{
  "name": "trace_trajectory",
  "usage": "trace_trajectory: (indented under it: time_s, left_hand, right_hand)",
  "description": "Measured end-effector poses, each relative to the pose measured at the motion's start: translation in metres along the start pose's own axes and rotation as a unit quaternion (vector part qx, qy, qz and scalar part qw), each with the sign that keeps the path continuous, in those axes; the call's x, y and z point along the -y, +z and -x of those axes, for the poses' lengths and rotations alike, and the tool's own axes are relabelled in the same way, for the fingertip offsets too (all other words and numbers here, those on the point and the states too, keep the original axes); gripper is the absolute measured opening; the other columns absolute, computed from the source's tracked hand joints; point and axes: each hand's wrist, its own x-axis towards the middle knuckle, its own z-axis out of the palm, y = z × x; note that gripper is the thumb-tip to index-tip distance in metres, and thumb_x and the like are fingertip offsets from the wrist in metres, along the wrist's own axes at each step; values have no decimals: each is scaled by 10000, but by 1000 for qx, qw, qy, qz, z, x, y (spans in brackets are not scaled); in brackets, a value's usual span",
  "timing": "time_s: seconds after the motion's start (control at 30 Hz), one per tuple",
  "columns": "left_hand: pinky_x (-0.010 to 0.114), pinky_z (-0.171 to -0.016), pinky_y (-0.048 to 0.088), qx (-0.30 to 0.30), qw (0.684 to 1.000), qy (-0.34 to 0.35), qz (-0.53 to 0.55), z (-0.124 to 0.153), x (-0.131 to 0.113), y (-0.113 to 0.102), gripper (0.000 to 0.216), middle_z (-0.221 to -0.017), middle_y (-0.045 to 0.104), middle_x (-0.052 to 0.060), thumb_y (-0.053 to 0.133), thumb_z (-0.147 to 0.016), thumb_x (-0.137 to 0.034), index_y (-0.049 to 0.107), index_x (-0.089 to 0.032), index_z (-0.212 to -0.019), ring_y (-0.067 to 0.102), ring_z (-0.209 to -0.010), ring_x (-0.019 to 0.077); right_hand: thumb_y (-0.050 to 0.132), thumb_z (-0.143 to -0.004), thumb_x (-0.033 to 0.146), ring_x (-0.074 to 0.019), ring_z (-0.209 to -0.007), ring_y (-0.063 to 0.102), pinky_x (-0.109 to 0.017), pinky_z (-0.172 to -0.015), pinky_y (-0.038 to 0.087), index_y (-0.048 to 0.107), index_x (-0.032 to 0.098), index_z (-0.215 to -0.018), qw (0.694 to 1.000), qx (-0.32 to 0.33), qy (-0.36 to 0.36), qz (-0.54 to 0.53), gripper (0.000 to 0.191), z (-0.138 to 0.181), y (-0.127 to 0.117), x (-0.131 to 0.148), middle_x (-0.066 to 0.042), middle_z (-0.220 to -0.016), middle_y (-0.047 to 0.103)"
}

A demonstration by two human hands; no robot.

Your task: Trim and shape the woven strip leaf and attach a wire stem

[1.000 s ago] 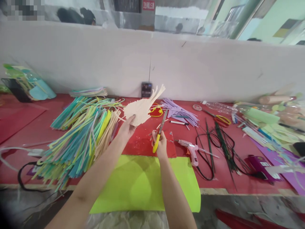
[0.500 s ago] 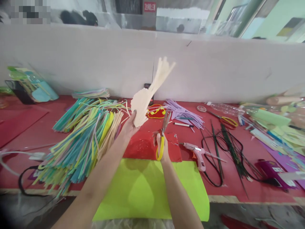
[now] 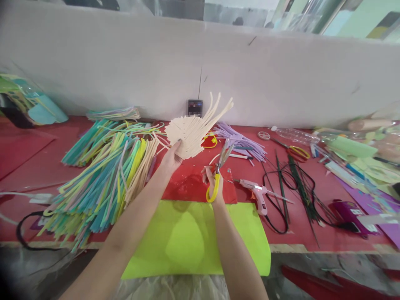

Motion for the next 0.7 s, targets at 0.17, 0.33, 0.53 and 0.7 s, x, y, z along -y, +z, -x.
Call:
trace_trajectory:
  time_s: [0.17,0.33,0.53,0.7]
  left_hand:
    - [247,-800,536,-17,999,-38,-21,2,4,-1,177,-947,719,67,615,-756,-162,662,-128,-923,658,-943,174]
    - [249,-810,526,7,999,-35,-41,1,8,-3,190,-934,722,73,628,-746,-178,667,-123,-924,667,-908,172]
    - [254,-849,513,20,998,-29,-46,2,12,-4,192,-949,719,69,633,-744,-177,667,-125,-926,659,-939,173]
    - [280,-914,485,35,999,-15,-24,0,11,-5,225,-1015,703,77,603,-760,-152,652,-124,-978,629,-1019,178]
  right_hand:
    - [548,-795,500,-88,-416,387,-253,-438,292,543,193,-688,1000,-7,19,3,325,-1,1,-4,47,-478,452]
    - [536,-792,523,-95,-423,388,-258,-443,297,525,199,-693,1000,3,23,8,339,1,5,-1,43,-483,453]
    - [527,-793,534,-94,-433,386,-259,-453,297,525,192,-701,999,7,30,43,354,4,7,4,39,-489,452]
    - [533,-790,527,-90,-432,383,-258,-454,298,523,188,-695,999,5,32,44,352,5,8,7,38,-485,454]
